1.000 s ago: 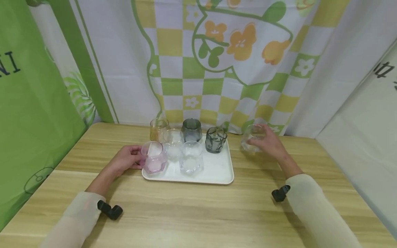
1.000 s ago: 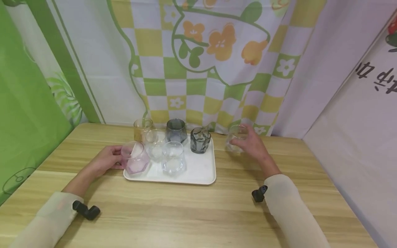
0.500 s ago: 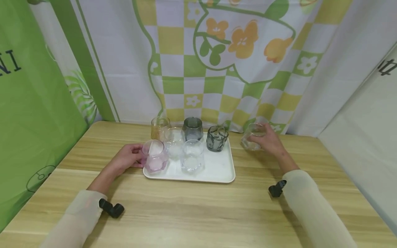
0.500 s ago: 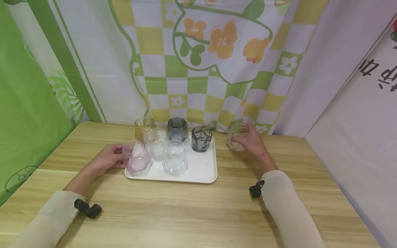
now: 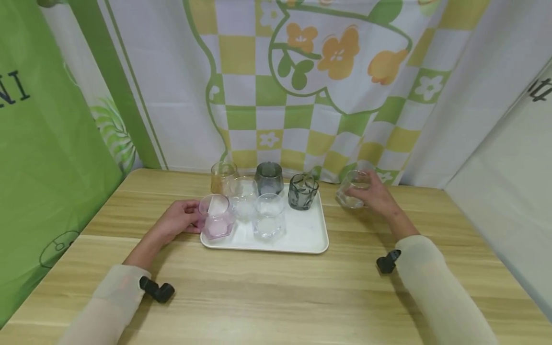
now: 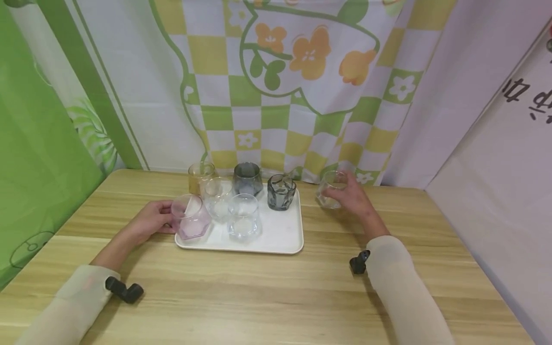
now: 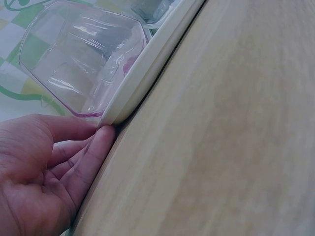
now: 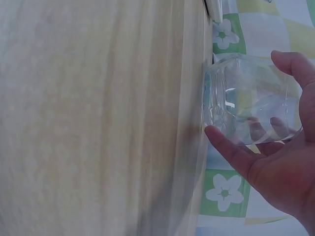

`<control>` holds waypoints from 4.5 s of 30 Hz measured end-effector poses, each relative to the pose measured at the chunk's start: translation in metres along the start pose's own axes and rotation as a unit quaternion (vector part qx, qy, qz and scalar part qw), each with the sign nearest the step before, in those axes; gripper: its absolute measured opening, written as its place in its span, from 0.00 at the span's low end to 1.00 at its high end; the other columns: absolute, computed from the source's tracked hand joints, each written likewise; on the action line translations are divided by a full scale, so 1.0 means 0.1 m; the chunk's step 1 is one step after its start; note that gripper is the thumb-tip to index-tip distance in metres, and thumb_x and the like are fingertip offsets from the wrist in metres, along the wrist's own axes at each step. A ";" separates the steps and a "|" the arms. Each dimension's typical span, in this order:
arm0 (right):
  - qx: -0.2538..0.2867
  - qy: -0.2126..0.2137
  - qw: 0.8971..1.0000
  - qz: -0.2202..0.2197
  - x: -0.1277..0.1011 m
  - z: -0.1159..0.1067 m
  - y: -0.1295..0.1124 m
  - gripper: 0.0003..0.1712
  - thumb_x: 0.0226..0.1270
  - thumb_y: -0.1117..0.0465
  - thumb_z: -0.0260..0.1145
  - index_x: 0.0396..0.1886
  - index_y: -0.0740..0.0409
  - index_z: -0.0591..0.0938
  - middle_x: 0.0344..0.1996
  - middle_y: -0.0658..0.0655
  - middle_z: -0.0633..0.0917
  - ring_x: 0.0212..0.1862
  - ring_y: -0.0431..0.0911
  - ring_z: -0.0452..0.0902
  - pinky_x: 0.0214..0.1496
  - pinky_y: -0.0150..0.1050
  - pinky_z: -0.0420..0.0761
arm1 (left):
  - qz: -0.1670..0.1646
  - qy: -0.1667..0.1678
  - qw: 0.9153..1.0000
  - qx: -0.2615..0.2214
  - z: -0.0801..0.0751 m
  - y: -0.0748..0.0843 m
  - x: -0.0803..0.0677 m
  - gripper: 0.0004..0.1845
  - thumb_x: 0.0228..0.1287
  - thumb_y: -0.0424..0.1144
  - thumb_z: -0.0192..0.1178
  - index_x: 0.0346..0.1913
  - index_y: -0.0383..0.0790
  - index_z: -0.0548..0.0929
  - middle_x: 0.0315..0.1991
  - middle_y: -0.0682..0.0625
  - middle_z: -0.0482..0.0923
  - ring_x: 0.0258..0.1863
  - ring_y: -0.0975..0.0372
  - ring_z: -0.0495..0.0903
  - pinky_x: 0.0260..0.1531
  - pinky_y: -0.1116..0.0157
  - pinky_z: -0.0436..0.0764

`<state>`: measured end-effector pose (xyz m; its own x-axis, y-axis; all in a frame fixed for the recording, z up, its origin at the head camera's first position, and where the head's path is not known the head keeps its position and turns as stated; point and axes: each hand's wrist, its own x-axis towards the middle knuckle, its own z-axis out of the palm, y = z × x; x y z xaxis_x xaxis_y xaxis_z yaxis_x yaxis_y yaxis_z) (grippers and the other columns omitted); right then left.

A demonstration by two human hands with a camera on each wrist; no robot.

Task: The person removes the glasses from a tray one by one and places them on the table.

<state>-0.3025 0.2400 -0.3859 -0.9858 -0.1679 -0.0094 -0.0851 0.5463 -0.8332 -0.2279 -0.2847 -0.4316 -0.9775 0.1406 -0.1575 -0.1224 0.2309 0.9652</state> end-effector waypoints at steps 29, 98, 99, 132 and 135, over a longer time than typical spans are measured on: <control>-0.140 0.158 0.959 -0.192 -0.22 0.27 -0.57 0.42 0.61 0.65 0.75 0.71 0.74 0.66 0.66 0.76 0.69 0.69 0.70 0.60 0.71 0.66 0.62 | 0.002 -0.001 1.000 0.005 0.00 -0.01 0.02 0.21 0.72 0.25 0.56 0.64 0.19 0.71 0.38 0.42 0.79 0.32 0.60 0.81 0.35 0.63 0.90; -0.071 -0.048 0.996 -0.025 0.23 1.05 -0.61 0.63 0.58 0.47 0.80 0.83 0.53 0.50 0.71 0.70 0.67 0.70 0.67 0.64 0.72 0.65 0.65 | -0.006 0.000 1.000 0.011 -0.02 0.03 0.02 0.22 0.73 0.24 0.55 0.66 0.19 0.69 0.42 0.39 0.78 0.33 0.60 0.81 0.36 0.63 0.90; -0.070 -0.048 0.996 -0.026 0.23 1.05 -0.61 0.63 0.58 0.47 0.81 0.83 0.53 0.51 0.71 0.70 0.67 0.69 0.66 0.65 0.72 0.65 0.65 | -0.005 -0.001 1.000 0.012 -0.02 0.03 0.02 0.22 0.73 0.24 0.55 0.66 0.19 0.69 0.42 0.40 0.78 0.33 0.60 0.81 0.36 0.64 0.90; -0.050 -0.010 0.996 -0.075 0.16 1.01 -0.61 0.56 0.54 0.55 0.83 0.75 0.67 0.60 0.64 0.71 0.73 0.65 0.64 0.70 0.71 0.58 0.71 | 0.000 -0.006 1.000 -0.004 -0.01 -0.05 0.04 0.17 0.72 0.24 0.56 0.60 0.20 0.72 0.38 0.42 0.79 0.31 0.61 0.81 0.33 0.65 0.89; -0.040 -0.005 0.996 -0.076 0.12 0.97 -0.63 0.56 0.53 0.54 0.83 0.74 0.66 0.61 0.64 0.70 0.73 0.65 0.63 0.70 0.71 0.58 0.69 | 0.000 -0.007 1.000 -0.005 -0.01 -0.07 0.04 0.19 0.72 0.23 0.55 0.62 0.19 0.71 0.38 0.42 0.79 0.31 0.62 0.82 0.33 0.65 0.89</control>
<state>-0.2948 0.1239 -0.3868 -0.9591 -0.2621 0.1072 -0.2449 0.5775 -0.7788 -0.2314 -0.2867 -0.4385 -0.9748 0.1540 -0.1611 -0.1248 0.2215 0.9671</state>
